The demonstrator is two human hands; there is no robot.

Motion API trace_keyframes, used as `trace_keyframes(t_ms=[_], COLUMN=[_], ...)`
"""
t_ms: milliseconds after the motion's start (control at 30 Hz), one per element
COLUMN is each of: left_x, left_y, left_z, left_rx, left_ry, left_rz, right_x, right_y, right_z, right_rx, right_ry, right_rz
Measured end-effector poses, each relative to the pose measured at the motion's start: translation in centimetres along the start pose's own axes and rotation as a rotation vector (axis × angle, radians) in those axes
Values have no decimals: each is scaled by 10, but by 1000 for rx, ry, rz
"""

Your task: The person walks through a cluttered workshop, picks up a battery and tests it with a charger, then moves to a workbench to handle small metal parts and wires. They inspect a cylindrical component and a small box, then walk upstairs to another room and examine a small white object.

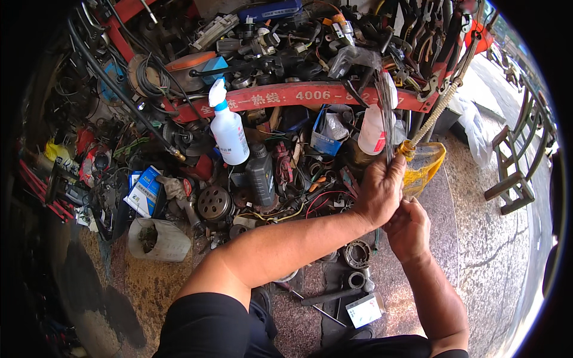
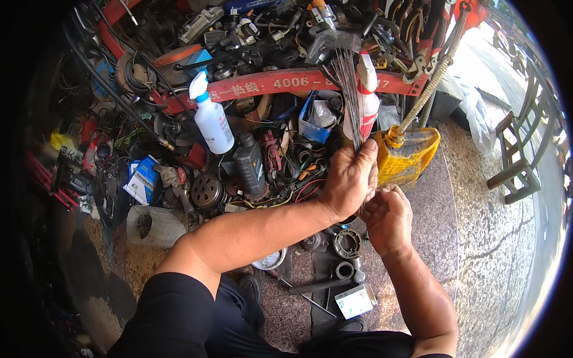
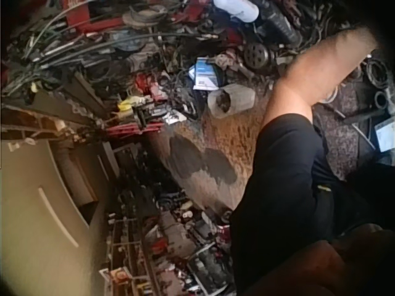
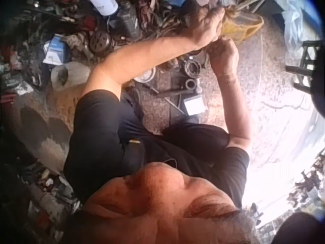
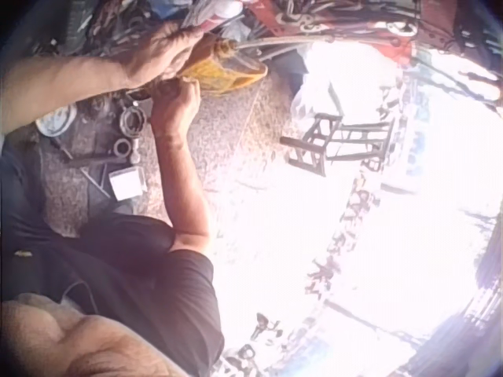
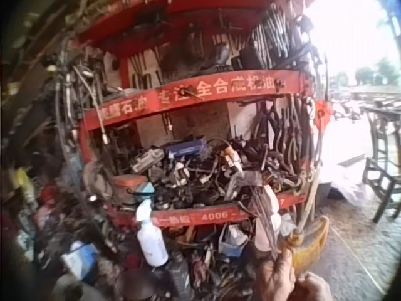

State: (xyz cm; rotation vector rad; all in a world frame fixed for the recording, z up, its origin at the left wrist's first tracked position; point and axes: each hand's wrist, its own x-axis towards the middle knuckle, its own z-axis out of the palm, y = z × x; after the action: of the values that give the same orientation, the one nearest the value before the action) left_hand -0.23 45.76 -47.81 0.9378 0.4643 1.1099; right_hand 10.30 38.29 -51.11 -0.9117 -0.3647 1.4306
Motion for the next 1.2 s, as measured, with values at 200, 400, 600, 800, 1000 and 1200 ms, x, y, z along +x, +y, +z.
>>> trace_keyframes(t_ms=[200, 400, 600, 800, 1000, 1200], left_x=[10, 17, 9, 6, 6, 9], left_y=[7, 12, 12, 6, 6, -9], left_z=[-29, -37, -50, -58, -57, -66], left_rx=[-164, -192, 79, 47, 239, 400], left_ry=[-1, 106, -177, -261, -224, -218], left_rz=[-254, -299, -497, -700, -611, -446], right_x=[5, 18, 21, 13, 8, 2], right_y=[10, 10, -9, -20, -25, -36], right_z=[-9, -23, -31, -22, -21, -19], right_rx=[-131, -274, -661, -846, -814, -900], right_ry=[65, 110, 31, -79, -185, -160], right_rz=[-36, -182, -178, -166, -152, -35])
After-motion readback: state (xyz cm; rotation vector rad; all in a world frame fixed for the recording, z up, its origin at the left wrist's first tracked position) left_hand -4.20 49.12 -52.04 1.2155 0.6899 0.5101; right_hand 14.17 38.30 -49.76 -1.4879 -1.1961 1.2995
